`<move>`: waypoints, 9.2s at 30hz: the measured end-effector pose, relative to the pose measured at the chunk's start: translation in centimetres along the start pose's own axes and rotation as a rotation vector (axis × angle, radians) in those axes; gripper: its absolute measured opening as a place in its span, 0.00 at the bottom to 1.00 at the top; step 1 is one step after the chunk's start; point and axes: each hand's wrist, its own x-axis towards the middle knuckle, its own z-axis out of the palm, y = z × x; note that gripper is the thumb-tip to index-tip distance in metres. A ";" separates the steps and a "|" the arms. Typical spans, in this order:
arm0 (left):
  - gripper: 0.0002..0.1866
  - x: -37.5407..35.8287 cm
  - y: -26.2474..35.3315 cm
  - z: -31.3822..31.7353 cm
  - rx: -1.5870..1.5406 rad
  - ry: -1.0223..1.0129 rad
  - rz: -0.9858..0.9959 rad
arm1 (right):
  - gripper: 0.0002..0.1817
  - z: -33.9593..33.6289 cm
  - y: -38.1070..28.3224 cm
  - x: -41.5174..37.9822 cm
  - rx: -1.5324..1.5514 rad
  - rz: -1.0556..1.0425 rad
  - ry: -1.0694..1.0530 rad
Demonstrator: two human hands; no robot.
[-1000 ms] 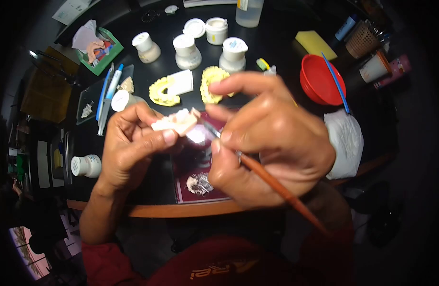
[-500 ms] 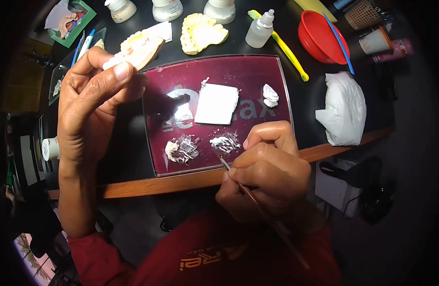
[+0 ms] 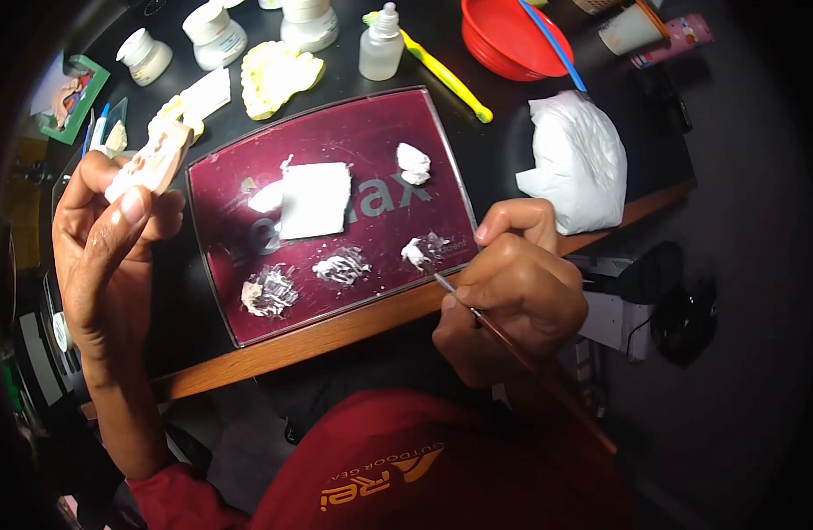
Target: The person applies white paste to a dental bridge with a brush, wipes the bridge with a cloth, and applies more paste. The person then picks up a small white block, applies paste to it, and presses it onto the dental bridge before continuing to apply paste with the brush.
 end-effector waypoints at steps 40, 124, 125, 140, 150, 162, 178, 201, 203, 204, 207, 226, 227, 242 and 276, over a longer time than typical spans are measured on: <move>0.09 -0.4 -0.4 1.8 -0.314 -0.028 0.042 | 0.13 4.3 -2.5 6.0 0.314 -0.144 0.154; 0.11 -0.5 -0.5 2.3 -0.271 -0.091 0.173 | 0.17 7.1 -3.1 6.6 0.218 -0.271 0.141; 0.12 -0.6 -0.3 2.4 -0.257 -0.075 0.161 | 0.17 7.1 -3.0 6.6 0.219 -0.275 0.140; 0.10 -0.6 -0.9 2.1 -0.279 -0.095 0.186 | 0.17 7.0 -3.0 6.5 0.209 -0.276 0.140; 0.10 -0.7 -0.6 1.9 -0.286 -0.102 0.116 | 0.18 7.1 -2.9 6.5 0.199 -0.274 0.127; 0.12 -0.7 -0.2 2.2 -0.258 -0.064 0.088 | 0.17 7.2 -2.9 6.6 0.227 -0.257 0.135; 0.11 -0.8 0.1 2.0 -0.265 -0.051 0.092 | 0.09 0.9 -0.9 9.1 0.023 -0.024 0.332; 0.09 -0.7 0.4 2.0 -0.328 -0.064 0.004 | 0.01 -11.5 3.9 2.4 -0.308 0.630 0.205; 0.09 -0.7 0.3 2.0 -0.346 -0.076 0.001 | 0.02 -11.5 4.7 1.4 -0.258 0.589 0.291; 0.10 -0.6 0.2 2.0 -0.355 -0.082 -0.005 | 0.01 -11.2 4.3 1.7 -0.279 0.524 0.311; 0.10 -0.6 0.3 2.2 -0.392 -0.084 0.006 | 0.02 -6.8 1.0 3.8 -0.131 0.358 0.487; 0.10 -0.8 -0.3 2.5 -0.339 -0.081 0.121 | 0.19 7.0 -3.3 6.7 0.304 -0.226 0.117; 0.10 -0.8 -0.3 2.5 -0.328 -0.070 0.125 | 0.19 6.8 -3.7 6.8 0.203 -0.259 0.104; 0.10 -0.8 -0.3 2.7 -0.325 -0.058 0.130 | 0.18 7.1 -3.1 6.7 0.368 -0.204 0.124; 0.11 -0.9 -0.2 2.7 -0.316 -0.081 0.147 | 0.18 7.1 -2.9 6.6 0.255 -0.244 0.129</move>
